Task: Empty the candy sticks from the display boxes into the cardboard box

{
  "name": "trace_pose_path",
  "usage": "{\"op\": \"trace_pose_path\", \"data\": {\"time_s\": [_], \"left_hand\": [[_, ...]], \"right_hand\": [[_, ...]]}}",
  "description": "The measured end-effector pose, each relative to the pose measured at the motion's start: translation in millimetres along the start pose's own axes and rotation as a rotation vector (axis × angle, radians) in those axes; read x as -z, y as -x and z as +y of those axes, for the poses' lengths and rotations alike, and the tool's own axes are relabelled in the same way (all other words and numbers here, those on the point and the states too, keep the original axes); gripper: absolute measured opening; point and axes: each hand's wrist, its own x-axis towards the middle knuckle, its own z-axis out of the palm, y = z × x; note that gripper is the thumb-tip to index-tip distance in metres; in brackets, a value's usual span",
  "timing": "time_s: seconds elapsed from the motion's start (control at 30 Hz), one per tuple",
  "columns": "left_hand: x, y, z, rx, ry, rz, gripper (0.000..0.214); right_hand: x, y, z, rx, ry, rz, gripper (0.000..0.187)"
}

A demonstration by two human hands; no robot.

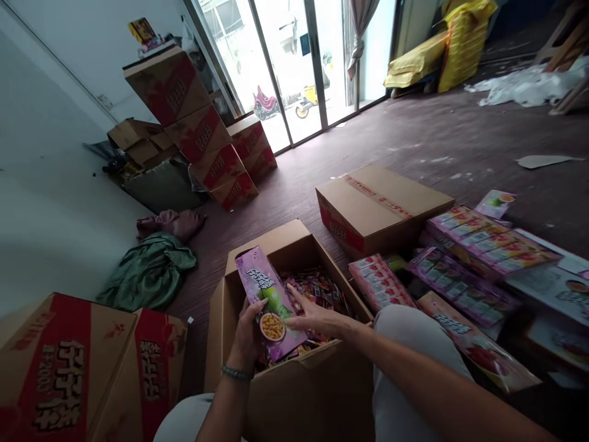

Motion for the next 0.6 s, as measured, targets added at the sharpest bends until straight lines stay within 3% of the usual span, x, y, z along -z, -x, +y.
{"op": "trace_pose_path", "data": {"time_s": [0.07, 0.13, 0.23, 0.33, 0.47, 0.6], "left_hand": [[0.8, 0, 0, 0.002, -0.066, -0.018, 0.064], [4.1, 0, -1, 0.024, -0.151, -0.048, 0.068], [13.0, 2, -1, 0.082, -0.243, -0.114, 0.071], [26.7, 5, -4, 0.129, -0.263, -0.154, 0.073], [49.5, 6, -7, 0.166, -0.317, -0.075, 0.084], [68.3, 5, 0, 0.284, -0.314, -0.101, 0.062]], "right_hand": [[1, 6, -7, 0.174, 0.360, 0.255, 0.106], [-1, 11, -18, 0.427, 0.668, 0.383, 0.088], [-8, 11, -38, 0.686, 0.993, 0.228, 0.057], [-14, 5, -44, 0.715, 1.137, 0.061, 0.050], [-18, 1, -26, 0.685, 1.152, -0.094, 0.032], [-19, 4, -13, 0.743, 0.993, -0.108, 0.015]]}}
